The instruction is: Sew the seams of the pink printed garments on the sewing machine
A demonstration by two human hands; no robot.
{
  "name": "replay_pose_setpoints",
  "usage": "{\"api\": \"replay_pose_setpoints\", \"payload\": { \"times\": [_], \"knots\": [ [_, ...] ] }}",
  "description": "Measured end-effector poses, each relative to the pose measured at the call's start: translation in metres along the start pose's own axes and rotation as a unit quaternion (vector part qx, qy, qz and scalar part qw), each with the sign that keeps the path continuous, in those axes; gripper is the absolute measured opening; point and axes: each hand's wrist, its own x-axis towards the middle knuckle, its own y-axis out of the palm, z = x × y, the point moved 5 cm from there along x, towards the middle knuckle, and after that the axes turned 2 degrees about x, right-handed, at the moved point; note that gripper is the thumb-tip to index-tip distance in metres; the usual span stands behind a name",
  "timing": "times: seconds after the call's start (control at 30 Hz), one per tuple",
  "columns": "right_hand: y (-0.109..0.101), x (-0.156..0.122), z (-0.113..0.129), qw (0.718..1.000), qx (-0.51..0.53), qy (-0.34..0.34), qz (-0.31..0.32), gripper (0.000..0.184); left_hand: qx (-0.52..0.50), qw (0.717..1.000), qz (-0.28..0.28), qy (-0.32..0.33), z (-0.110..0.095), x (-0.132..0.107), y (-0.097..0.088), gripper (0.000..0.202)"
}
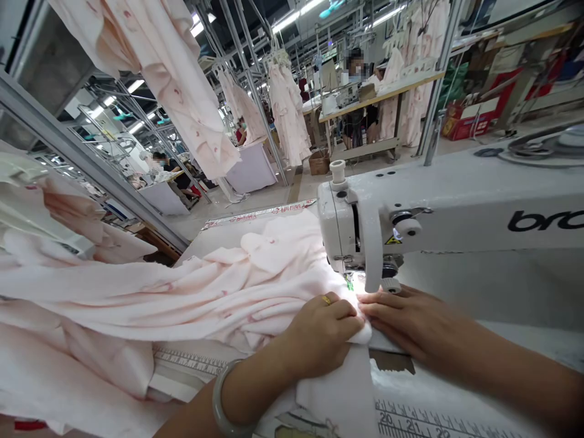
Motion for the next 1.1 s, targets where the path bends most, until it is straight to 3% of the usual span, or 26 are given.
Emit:
{"api": "replay_pose_setpoints", "payload": {
  "times": [0.27, 0.43, 0.63, 0.73, 0.83, 0.97, 1.1],
  "knots": [
    [0.005, -0.010, -0.013, 0.998, -0.036, 0.049, -0.008, 0.032, -0.017, 0.998, -0.032, -0.052, 0.005, 0.005, 0.002, 0.034],
    [-0.002, -0.009, -0.013, 0.998, -0.031, 0.038, -0.034, 0.029, -0.096, 0.990, -0.057, -0.085, 0.016, 0.007, 0.000, 0.038],
    [-0.005, -0.004, -0.006, 1.000, -0.006, 0.012, -0.024, 0.028, -0.216, 0.951, -0.113, -0.188, 0.035, 0.008, -0.001, 0.020],
    [-0.005, -0.002, -0.001, 0.999, -0.025, -0.007, -0.030, 0.032, -0.234, 0.945, -0.120, -0.192, 0.035, 0.009, -0.001, 0.017],
    [-0.005, 0.000, 0.002, 0.998, -0.050, -0.022, -0.036, 0.037, -0.196, 0.959, -0.119, -0.167, 0.031, 0.009, 0.001, 0.011],
    [-0.006, 0.001, 0.003, 0.997, -0.067, -0.023, -0.043, 0.041, -0.043, 0.992, -0.082, -0.089, 0.021, 0.007, 0.006, 0.017],
    [-0.006, 0.002, 0.002, 0.997, -0.063, -0.021, -0.036, 0.036, 0.103, 0.992, -0.068, -0.010, 0.012, 0.005, 0.005, 0.017]
  ]
}}
